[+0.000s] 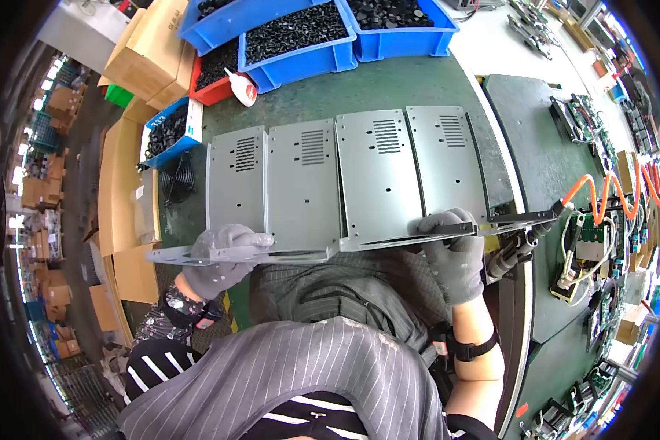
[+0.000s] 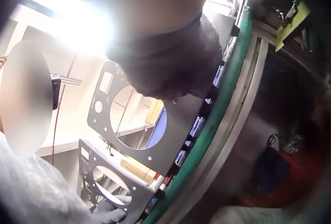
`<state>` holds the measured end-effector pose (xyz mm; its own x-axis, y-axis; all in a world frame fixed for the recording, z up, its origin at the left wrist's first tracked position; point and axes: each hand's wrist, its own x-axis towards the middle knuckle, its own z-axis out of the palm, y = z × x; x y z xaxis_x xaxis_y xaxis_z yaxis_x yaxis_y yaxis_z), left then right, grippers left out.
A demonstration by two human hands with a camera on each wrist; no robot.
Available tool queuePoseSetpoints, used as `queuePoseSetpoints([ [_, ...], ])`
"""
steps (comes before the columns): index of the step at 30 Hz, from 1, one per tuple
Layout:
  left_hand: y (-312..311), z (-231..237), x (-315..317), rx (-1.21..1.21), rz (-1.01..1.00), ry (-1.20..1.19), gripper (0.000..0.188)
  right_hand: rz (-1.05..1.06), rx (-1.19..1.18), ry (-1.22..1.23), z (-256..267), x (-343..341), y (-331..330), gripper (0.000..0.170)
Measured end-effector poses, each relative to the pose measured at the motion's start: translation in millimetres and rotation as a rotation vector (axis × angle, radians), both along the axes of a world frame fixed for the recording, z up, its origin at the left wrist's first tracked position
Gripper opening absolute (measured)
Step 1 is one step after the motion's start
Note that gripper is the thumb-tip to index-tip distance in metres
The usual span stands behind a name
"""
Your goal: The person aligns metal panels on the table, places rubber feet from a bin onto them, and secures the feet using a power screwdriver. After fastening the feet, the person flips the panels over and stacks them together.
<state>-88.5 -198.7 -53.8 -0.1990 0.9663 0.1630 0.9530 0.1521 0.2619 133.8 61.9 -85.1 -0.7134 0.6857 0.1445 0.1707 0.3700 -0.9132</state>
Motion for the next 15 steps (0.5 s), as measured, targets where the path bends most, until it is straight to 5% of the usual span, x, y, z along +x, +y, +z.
queuePoseSetpoints([
  [4,12.7,-7.2,-1.3,0.082,0.064,-0.045,0.017,-0.05,0.117,-0.025,1.2,-26.4,12.1,0.012],
  [7,26.2,-4.7,-8.9,0.095,0.14,-0.088,0.014,-0.027,-0.126,-0.097,4.7,-48.0,29.9,0.014],
  [15,32.6,-5.8,-35.7,0.106,0.212,-0.06,0.019,-0.017,-0.038,-0.109,-8.9,-76.7,44.1,0.02],
])
